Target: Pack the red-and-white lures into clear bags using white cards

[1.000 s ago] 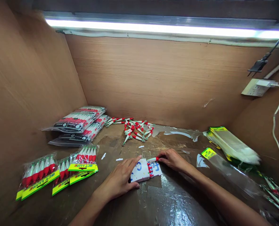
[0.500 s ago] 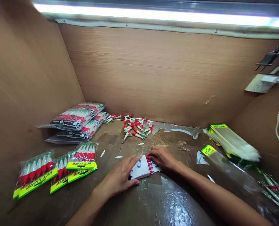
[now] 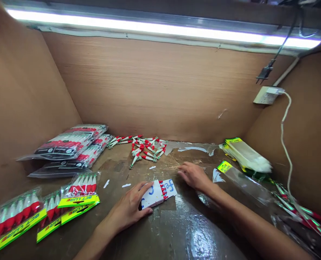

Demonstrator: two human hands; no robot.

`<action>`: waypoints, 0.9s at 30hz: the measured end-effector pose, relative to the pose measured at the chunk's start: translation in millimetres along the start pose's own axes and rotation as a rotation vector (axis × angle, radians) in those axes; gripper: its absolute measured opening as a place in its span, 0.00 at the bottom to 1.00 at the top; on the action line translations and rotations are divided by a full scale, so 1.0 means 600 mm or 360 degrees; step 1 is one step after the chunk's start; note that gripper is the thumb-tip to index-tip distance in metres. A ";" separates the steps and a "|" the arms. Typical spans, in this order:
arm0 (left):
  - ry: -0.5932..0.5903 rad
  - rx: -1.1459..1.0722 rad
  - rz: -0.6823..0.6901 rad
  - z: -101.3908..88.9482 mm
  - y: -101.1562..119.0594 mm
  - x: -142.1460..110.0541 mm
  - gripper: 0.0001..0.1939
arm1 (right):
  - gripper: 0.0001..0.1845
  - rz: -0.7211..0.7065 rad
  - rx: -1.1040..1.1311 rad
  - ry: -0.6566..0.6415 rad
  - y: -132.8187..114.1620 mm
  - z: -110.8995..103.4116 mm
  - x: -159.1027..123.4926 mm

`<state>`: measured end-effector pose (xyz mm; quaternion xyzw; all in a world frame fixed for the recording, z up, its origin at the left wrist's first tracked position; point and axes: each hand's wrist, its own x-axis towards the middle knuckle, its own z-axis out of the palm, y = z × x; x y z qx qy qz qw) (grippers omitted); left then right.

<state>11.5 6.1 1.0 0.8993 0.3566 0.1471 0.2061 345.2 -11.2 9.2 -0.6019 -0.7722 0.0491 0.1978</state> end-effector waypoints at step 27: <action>0.0193 -0.1898 -0.0331 0.103 0.215 0.115 0.38 | 0.15 0.0067 -0.0203 0.0460 -0.027 -0.070 -0.169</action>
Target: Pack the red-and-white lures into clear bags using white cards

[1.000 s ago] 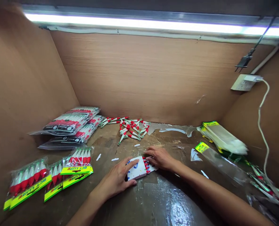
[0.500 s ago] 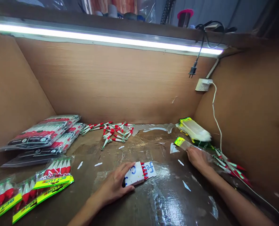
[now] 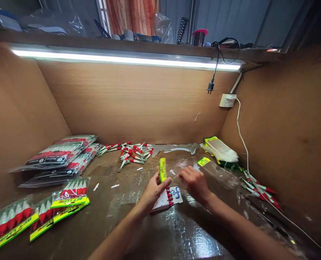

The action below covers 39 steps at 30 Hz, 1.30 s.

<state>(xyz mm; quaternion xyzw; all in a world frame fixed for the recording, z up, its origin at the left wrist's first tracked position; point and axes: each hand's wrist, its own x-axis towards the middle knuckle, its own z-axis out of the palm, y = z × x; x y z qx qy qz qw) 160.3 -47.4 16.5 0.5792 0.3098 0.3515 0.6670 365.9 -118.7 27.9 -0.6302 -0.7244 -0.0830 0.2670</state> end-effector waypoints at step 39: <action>-0.0551 0.1290 0.0103 -0.108 0.055 -0.010 0.27 | 0.22 0.0693 0.2111 -0.0367 -0.059 0.070 -0.008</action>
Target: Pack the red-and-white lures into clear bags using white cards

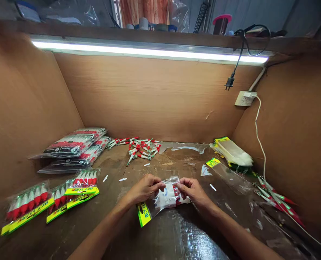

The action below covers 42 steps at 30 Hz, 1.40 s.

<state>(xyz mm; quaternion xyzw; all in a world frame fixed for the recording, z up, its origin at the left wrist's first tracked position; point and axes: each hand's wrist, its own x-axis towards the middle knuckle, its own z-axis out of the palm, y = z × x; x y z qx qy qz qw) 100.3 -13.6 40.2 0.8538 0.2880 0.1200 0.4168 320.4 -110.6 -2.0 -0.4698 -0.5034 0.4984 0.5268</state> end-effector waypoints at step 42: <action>-0.0038 0.0669 -0.0022 -0.064 -0.089 -0.056 0.19 | 0.33 0.0020 -0.1517 0.0040 -0.006 -0.010 -0.087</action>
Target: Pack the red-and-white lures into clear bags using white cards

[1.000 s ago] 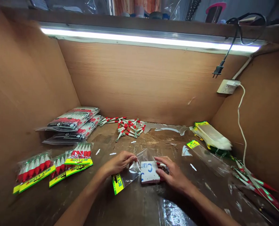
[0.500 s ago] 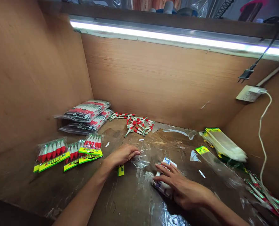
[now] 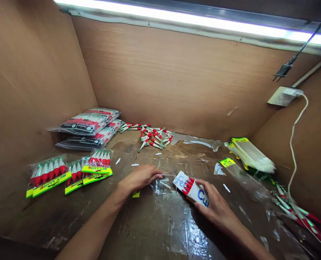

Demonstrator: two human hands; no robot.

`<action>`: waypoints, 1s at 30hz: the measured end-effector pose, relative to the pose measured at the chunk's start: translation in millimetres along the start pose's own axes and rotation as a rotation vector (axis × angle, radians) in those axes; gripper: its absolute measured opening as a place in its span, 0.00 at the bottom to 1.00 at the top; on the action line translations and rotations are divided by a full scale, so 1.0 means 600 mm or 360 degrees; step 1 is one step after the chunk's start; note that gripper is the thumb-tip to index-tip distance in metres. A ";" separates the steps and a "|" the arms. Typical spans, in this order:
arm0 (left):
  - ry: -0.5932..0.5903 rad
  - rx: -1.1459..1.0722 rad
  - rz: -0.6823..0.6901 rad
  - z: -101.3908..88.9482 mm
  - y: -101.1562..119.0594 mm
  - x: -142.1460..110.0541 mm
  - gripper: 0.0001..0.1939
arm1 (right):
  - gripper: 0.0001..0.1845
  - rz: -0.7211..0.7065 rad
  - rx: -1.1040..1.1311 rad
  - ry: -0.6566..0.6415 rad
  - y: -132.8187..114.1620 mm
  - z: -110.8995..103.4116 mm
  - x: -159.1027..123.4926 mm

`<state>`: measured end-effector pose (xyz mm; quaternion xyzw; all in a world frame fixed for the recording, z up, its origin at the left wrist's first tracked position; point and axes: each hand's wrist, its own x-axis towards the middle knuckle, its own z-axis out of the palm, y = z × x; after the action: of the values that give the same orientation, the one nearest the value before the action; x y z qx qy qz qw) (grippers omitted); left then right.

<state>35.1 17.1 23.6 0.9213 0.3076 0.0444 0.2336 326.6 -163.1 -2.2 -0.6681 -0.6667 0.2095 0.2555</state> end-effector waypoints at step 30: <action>0.0186 0.0223 0.0159 0.077 0.119 -0.007 0.08 | 0.47 -0.0514 0.0032 -0.0219 -0.005 0.023 0.047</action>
<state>81.0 -54.3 15.7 0.9454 0.2767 0.0882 0.1478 316.7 -134.1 -9.5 -0.5339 -0.7791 0.2176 0.2464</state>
